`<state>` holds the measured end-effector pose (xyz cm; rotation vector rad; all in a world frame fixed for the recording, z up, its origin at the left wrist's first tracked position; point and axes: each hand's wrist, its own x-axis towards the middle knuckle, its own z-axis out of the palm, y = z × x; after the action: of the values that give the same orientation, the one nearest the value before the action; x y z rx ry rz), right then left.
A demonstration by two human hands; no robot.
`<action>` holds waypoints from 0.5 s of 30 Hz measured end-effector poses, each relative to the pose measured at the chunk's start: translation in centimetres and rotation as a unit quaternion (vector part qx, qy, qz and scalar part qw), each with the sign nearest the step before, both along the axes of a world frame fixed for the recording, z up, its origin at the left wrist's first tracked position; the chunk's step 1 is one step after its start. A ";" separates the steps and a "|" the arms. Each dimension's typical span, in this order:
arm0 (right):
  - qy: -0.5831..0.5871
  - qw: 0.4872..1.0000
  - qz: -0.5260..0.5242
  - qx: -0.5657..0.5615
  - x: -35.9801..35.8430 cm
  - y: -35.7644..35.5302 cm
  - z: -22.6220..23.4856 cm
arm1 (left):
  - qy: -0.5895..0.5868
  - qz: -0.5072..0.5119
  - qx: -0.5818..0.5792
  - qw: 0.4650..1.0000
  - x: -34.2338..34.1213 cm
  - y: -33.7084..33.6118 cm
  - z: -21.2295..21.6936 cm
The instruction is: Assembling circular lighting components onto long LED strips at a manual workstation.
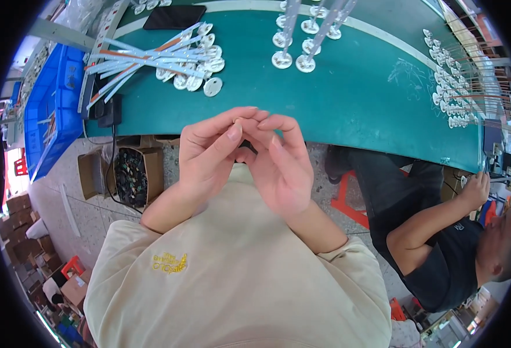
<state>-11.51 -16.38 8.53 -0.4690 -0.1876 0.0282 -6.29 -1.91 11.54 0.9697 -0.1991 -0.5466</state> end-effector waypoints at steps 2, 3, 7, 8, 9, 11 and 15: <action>-0.049 0.997 -0.016 -0.056 0.0 1.2 -0.4 | -0.013 -0.002 -0.004 1.000 -0.2 1.3 -0.2; -0.047 0.997 -0.009 -0.058 -0.2 1.7 -0.5 | -0.029 -0.008 -0.004 1.000 -0.3 2.0 -0.3; -0.095 0.978 -0.041 -0.182 0.2 3.7 -0.6 | -0.012 0.034 -0.034 0.999 -0.7 3.9 -2.0; -0.110 0.959 -0.068 -0.252 0.3 4.1 -0.6 | 0.025 0.042 -0.066 0.997 -0.6 4.2 -2.6; -0.115 0.959 -0.057 -0.252 0.4 4.6 -0.8 | 0.062 0.049 -0.099 0.992 -0.5 4.3 -2.9; -0.106 0.891 -0.099 -0.430 0.1 5.1 -1.7 | 0.080 0.126 -0.141 0.979 -0.7 3.4 -3.0; -0.236 0.683 -0.197 -0.663 1.9 6.1 -0.5 | 0.106 0.122 -0.140 0.977 0.1 4.9 -5.0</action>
<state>-9.59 -10.24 7.99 -1.9975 -0.5765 -0.4235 -6.21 3.03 6.50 0.6446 0.0354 -0.3794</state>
